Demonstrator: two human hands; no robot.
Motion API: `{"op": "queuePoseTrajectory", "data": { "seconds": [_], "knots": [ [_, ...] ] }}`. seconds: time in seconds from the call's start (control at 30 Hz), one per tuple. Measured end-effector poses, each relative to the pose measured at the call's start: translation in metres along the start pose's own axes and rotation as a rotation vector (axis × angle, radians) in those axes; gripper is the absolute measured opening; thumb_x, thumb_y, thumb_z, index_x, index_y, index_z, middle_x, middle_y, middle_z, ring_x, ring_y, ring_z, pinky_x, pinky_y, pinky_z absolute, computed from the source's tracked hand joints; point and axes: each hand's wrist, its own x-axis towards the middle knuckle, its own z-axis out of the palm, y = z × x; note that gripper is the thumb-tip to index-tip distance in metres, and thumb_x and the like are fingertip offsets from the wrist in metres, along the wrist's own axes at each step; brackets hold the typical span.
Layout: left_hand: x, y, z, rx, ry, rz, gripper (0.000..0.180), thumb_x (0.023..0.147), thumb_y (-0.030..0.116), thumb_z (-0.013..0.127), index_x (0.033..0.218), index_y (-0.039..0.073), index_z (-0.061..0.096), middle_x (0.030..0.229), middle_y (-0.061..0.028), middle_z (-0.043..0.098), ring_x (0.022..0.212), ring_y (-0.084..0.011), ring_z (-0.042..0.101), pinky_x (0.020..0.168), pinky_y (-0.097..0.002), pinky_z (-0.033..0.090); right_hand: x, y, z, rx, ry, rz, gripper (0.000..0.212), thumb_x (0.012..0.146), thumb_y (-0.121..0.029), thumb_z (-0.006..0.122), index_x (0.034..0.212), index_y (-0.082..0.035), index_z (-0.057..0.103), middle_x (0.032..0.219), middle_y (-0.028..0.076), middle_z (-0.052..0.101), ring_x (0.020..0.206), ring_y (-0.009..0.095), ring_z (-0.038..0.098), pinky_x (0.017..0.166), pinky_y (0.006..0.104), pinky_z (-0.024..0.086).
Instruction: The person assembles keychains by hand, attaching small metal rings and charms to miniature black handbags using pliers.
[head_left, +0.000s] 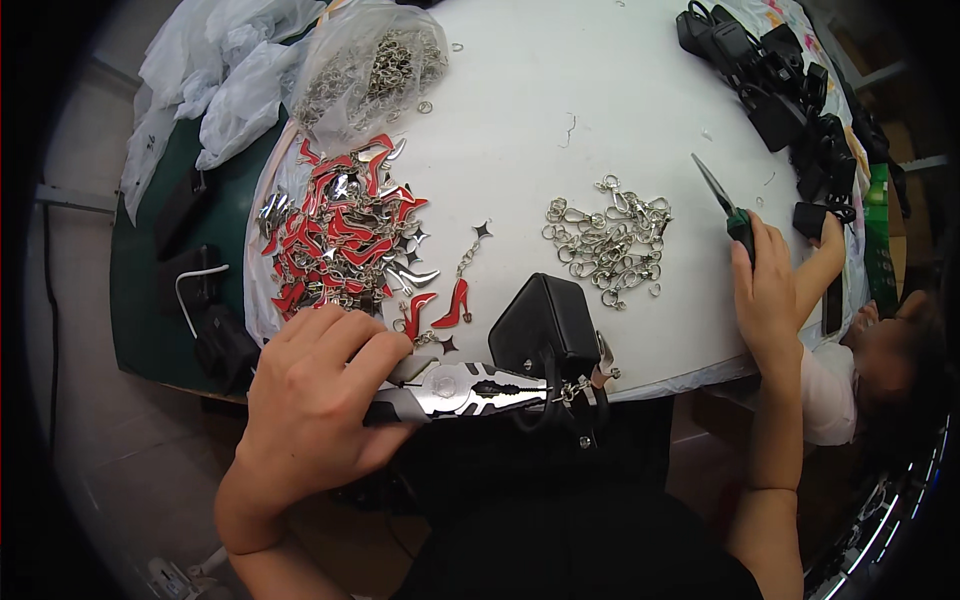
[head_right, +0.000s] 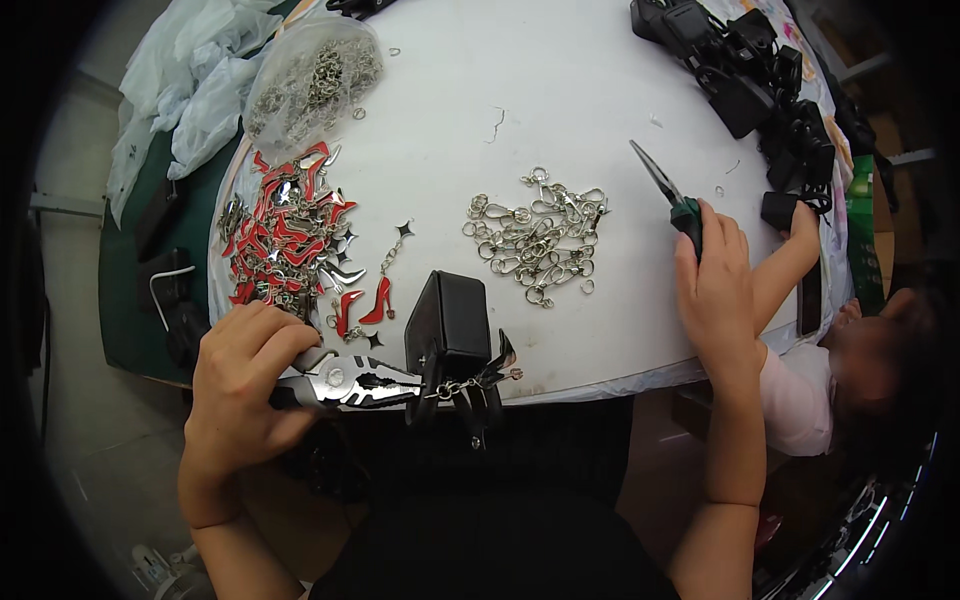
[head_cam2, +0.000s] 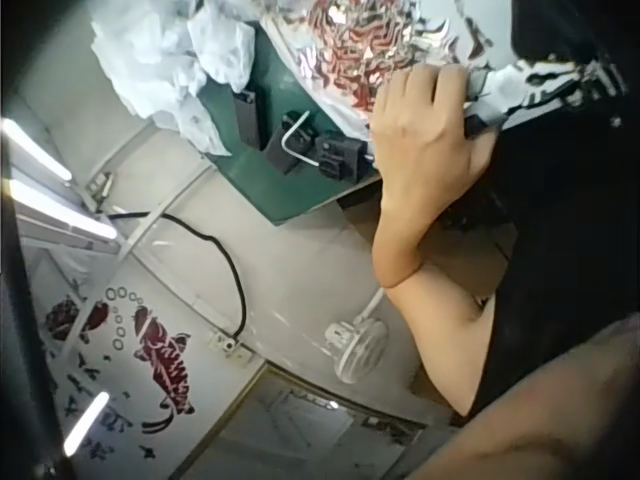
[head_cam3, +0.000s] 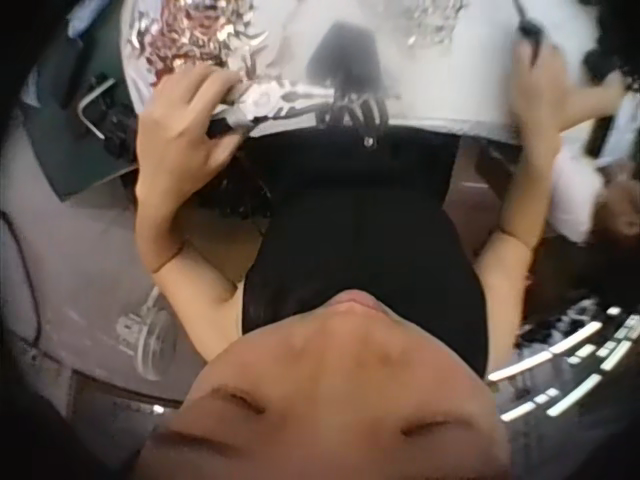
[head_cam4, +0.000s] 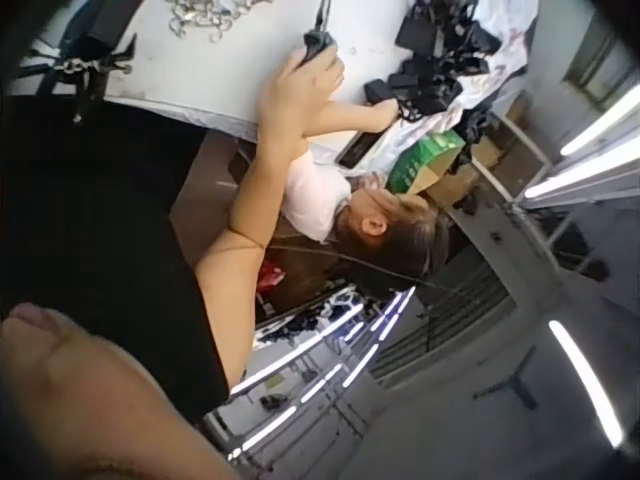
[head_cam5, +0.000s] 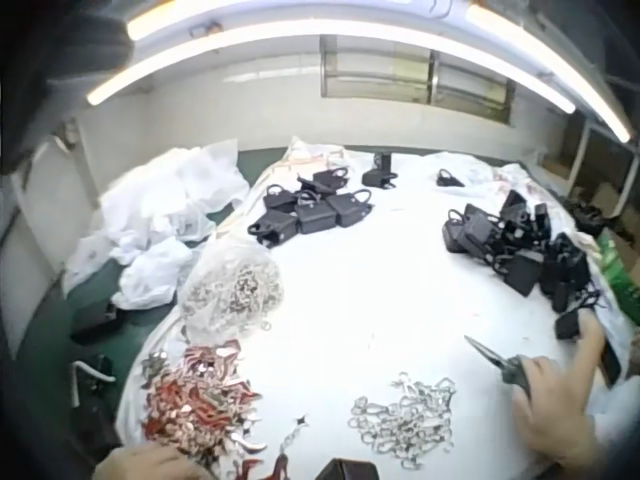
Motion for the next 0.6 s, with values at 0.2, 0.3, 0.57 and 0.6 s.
{"op": "queuePoseTrajectory", "data": {
  "seconds": [0.2,0.3,0.57,0.6],
  "knots": [
    [0.001,-0.007,-0.001,0.019,0.025,0.025,0.046,0.059,0.037,0.084,0.083,0.004,0.062,0.08,-0.0075,0.062,0.071,-0.0285,0.058,0.064,-0.0386,0.045,-0.017,-0.06,-0.063,0.49,-0.289,-0.38,0.054,0.076,-0.022,0.076,0.118,0.006,0.056,0.105,0.019,0.057,0.09,0.033,0.059,0.082,0.0404,0.049],
    [-0.003,-0.004,-0.003,0.021,0.057,-0.005,0.043,0.051,0.026,0.084,0.084,0.008,0.063,0.079,-0.0042,0.059,0.073,-0.0253,0.059,0.066,-0.0375,0.047,-0.012,-0.089,-0.08,0.382,-0.353,-0.545,0.065,0.068,-0.031,0.082,0.117,0.004,0.058,0.103,0.017,0.056,0.089,0.033,0.058,0.079,0.042,0.049],
    [-0.007,-0.007,-0.003,0.02,0.046,-0.003,0.046,0.05,0.025,0.085,0.087,0.008,0.064,0.081,-0.0042,0.061,0.074,-0.0252,0.06,0.066,-0.0374,0.047,-0.012,-0.095,-0.084,0.224,-0.284,-0.677,0.068,0.065,-0.039,0.081,0.113,0.004,0.059,0.1,0.015,0.057,0.079,0.032,0.057,0.069,0.0416,0.048],
    [-0.008,-0.007,-0.003,0.021,0.052,0.001,0.046,0.05,0.025,0.085,0.087,0.008,0.064,0.081,-0.0042,0.061,0.074,-0.0251,0.06,0.066,-0.0374,0.047,-0.012,-0.096,-0.085,0.223,-0.283,-0.683,0.068,0.066,-0.039,0.081,0.113,0.005,0.059,0.1,0.016,0.057,0.077,0.032,0.057,0.067,0.0409,0.048]
  ]
}}
